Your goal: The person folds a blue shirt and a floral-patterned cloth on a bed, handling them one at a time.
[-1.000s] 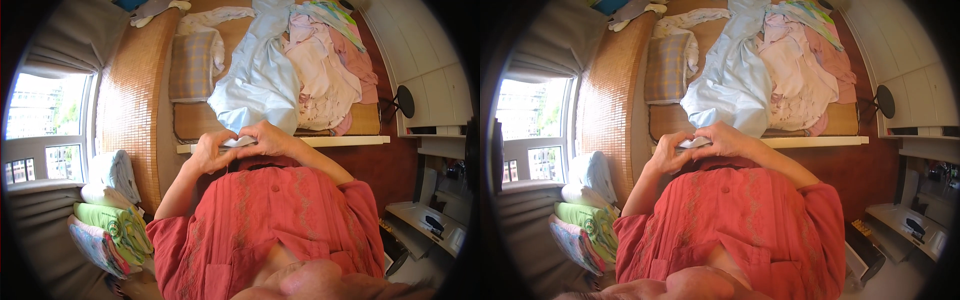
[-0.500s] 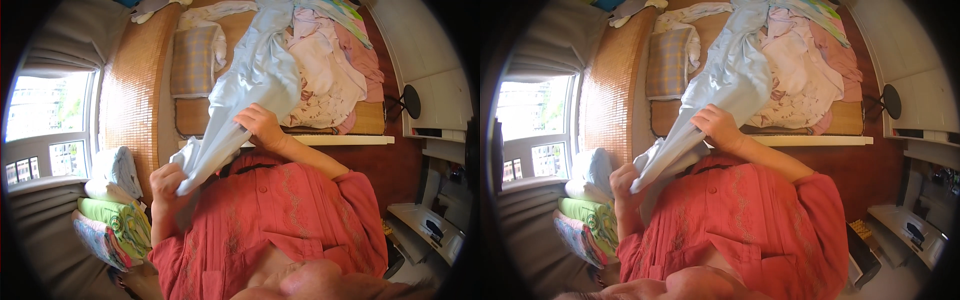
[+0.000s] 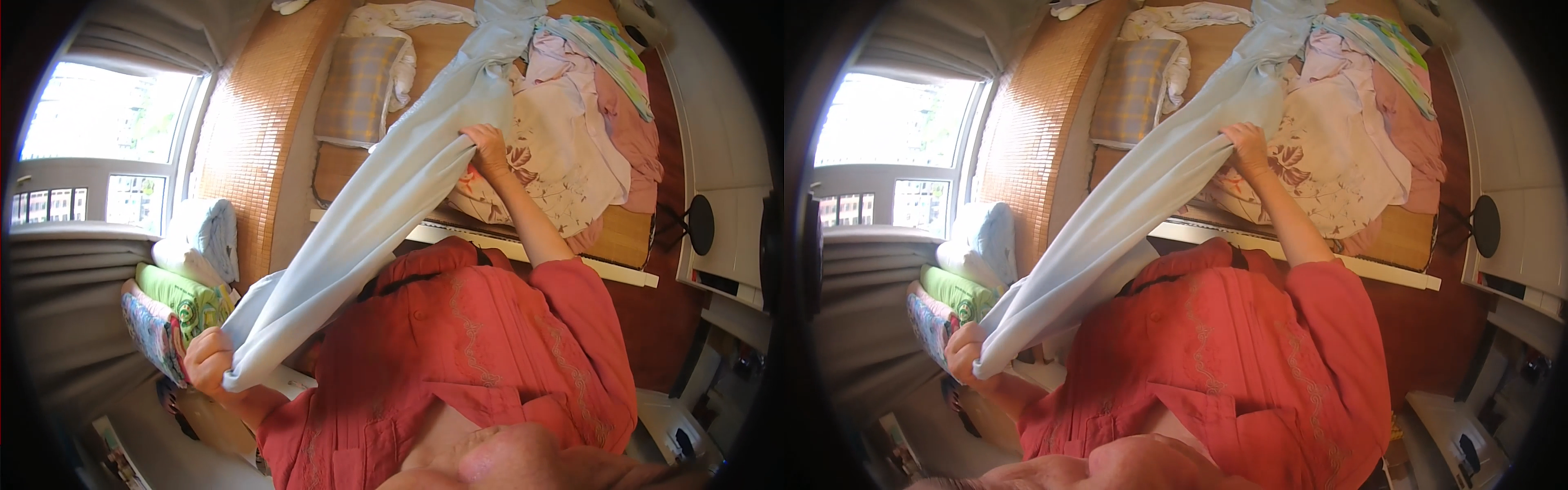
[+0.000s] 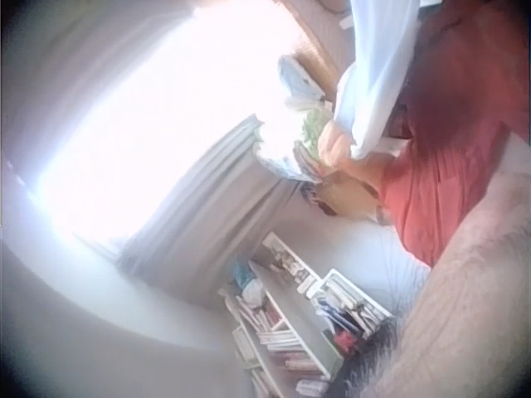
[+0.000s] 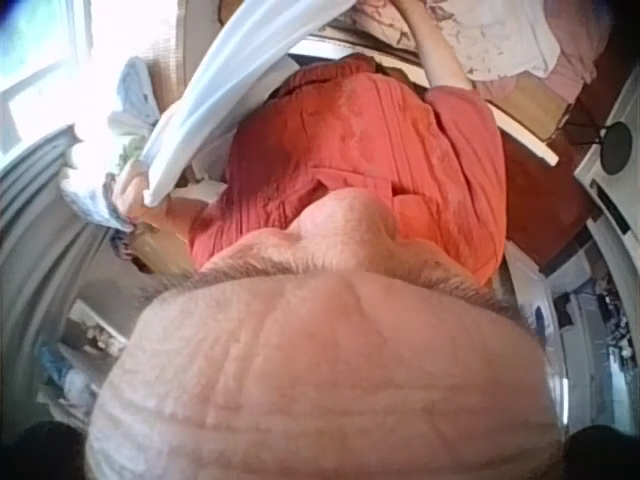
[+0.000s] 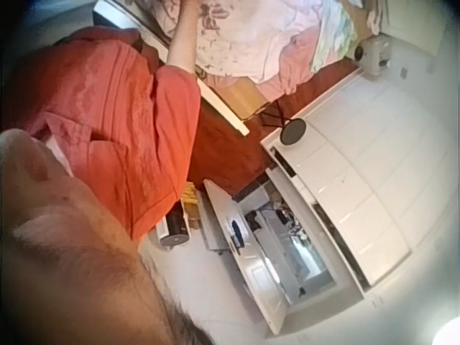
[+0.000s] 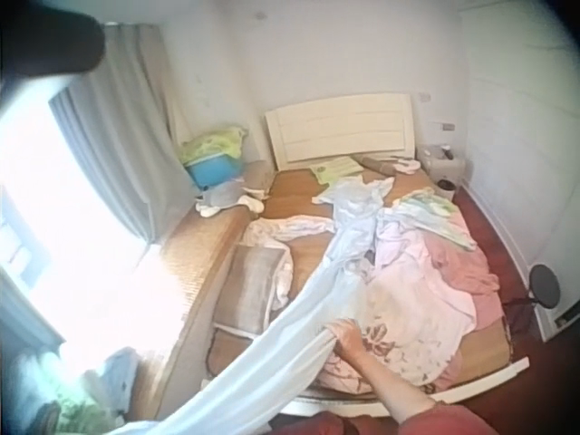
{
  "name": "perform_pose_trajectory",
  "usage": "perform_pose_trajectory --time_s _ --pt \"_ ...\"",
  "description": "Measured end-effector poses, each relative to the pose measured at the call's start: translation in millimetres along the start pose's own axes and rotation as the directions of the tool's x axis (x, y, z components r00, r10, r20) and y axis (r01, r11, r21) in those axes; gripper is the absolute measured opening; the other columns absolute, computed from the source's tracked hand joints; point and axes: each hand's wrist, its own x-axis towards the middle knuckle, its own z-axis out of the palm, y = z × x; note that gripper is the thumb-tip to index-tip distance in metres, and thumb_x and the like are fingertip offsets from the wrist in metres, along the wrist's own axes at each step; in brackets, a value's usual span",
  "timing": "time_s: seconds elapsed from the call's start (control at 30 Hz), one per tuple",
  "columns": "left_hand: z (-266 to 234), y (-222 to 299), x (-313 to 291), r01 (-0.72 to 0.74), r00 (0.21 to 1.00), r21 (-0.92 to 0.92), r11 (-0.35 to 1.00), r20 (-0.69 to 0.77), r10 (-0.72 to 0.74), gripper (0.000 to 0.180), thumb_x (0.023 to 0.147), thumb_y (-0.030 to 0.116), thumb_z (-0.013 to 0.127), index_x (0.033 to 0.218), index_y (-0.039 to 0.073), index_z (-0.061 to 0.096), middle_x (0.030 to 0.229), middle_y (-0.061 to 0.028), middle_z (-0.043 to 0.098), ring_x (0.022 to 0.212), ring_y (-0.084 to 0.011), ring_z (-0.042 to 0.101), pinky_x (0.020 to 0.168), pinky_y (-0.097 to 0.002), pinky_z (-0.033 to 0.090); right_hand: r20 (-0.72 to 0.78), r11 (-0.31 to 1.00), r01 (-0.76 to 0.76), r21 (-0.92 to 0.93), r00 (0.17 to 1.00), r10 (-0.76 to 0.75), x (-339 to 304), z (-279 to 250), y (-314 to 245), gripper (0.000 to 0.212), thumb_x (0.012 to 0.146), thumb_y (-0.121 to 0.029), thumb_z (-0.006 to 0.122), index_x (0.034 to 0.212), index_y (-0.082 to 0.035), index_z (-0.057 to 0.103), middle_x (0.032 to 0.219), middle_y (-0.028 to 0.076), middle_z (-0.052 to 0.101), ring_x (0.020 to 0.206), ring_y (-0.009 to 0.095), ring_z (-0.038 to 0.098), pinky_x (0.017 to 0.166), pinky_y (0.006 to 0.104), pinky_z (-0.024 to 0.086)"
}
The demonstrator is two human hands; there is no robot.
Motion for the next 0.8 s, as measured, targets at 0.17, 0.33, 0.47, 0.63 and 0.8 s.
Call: perform_pose_trajectory --time_s 0.17,0.33,0.47,0.63,0.8 --pt "-25.2 10.1 -27.2 0.111 0.951 0.074 0.991 -0.297 -0.084 0.030 0.062 0.014 0.067 0.057 0.000 0.041 0.051 -0.0083 0.040 0.042 -0.0166 0.036 0.041 -0.0274 0.023 -0.147 0.988 0.065 0.137 0.988 -0.045 17.8 9.9 60.6 0.032 0.061 -0.004 0.066 0.093 -0.011 0.065 0.090 0.012 0.065 0.082 0.035 0.060 0.073 0.0404 0.049" --pt "-46.5 -25.0 -65.5 0.520 0.609 0.103 0.848 -0.741 -0.284 0.013 0.080 -0.002 0.054 0.086 -0.013 0.057 0.080 -0.0138 0.060 0.065 -0.0227 0.056 0.062 -0.0333 0.048 -0.167 0.955 -0.051 0.292 0.980 0.104 71.2 -57.4 35.5 0.036 0.073 0.006 0.051 0.106 -0.004 0.062 0.098 0.017 0.065 0.093 0.032 0.063 0.081 0.0330 0.049" --pt "-68.6 -39.6 -53.0 0.807 0.238 0.016 0.590 -0.924 -0.300 0.030 0.090 0.023 0.059 0.095 -0.007 0.062 0.094 -0.0093 0.066 0.074 -0.0204 0.064 0.070 -0.0332 0.053 -0.242 0.879 0.076 0.470 0.969 0.045 81.8 -177.3 -21.9 0.030 0.076 0.000 0.050 0.104 -0.004 0.062 0.087 0.009 0.065 0.079 0.018 0.061 0.072 0.0270 0.047" --pt "-100.8 -40.5 8.1 0.999 -0.021 0.028 -0.032 -0.335 -0.942 0.030 0.086 0.030 0.066 0.075 0.002 0.058 0.068 -0.0044 0.060 0.066 -0.0144 0.061 0.056 -0.0285 0.051 0.457 0.936 -0.042 0.350 0.880 -0.131 33.1 -201.5 -77.9 0.017 0.076 0.003 0.059 0.092 -0.003 0.060 0.083 0.013 0.062 0.076 0.022 0.061 0.070 0.0325 0.048" --pt "-56.0 -81.7 -6.1 0.731 0.129 -0.123 0.671 -0.941 -0.313 0.031 0.085 0.031 0.065 0.091 0.001 0.068 0.087 -0.0089 0.068 0.071 -0.0161 0.063 0.062 -0.0303 0.053 0.461 0.935 -0.187 0.301 0.887 0.030 -1.7 -214.2 -92.8 0.010 0.076 0.000 0.057 0.086 -0.002 0.058 0.068 0.011 0.056 0.065 0.016 0.053 0.060 0.0302 0.044"
